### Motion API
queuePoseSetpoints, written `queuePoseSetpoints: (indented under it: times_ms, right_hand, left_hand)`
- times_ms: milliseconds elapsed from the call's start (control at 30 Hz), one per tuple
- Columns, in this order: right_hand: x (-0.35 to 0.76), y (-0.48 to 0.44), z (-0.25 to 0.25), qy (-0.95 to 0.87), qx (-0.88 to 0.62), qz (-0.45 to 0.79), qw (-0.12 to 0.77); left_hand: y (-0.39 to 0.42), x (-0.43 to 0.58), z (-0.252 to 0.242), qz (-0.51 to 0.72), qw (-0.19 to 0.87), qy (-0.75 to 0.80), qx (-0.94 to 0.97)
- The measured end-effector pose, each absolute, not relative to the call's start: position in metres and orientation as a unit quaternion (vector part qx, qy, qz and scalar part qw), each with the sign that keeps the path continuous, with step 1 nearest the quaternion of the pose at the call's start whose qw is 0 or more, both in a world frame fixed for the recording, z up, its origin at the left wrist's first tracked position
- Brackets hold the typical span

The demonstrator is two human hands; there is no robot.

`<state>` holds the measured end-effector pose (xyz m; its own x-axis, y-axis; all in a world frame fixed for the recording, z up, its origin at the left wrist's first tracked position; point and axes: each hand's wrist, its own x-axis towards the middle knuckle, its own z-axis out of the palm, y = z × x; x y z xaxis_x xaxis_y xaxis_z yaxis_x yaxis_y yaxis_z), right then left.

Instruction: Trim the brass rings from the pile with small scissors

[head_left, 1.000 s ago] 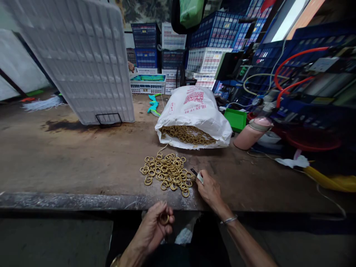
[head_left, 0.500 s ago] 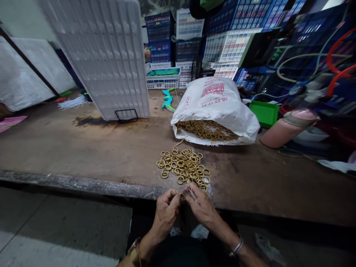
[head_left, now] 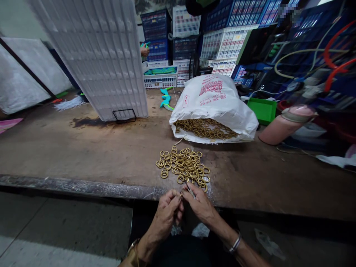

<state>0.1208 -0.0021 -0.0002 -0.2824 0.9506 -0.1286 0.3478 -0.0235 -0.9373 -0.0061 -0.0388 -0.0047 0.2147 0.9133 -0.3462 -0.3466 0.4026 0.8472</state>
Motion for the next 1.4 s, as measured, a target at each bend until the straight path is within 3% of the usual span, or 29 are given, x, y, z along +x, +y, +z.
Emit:
queuePoseSetpoints:
  times_ms: [167, 300, 633, 1167, 1400]
  right_hand:
    - [0.125, -0.005, -0.002, -0.670, -0.539, 0.412, 0.302]
    - [0.128, -0.012, -0.004, -0.759, -0.526, 0.313, 0.222]
    - [0.128, -0.016, -0.007, -0.812, -0.504, 0.259, 0.140]
    - [0.170, -0.004, -0.014, -0.693, -0.707, 0.079, 0.114]
    - [0.164, -0.001, -0.011, -0.683, -0.721, 0.081, 0.078]
  left_hand:
    - [-0.040, -0.004, 0.000, 0.452, 0.701, 0.458, 0.306]
    - [-0.039, -0.002, 0.004, 0.458, 0.674, 0.482, 0.322]
    - [-0.039, -0.005, 0.006, 0.448, 0.650, 0.511, 0.341]
    - [-0.046, -0.001, -0.002, 0.444, 0.785, 0.365, 0.229]
    - [-0.041, -0.007, -0.006, 0.450, 0.818, 0.326, 0.145]
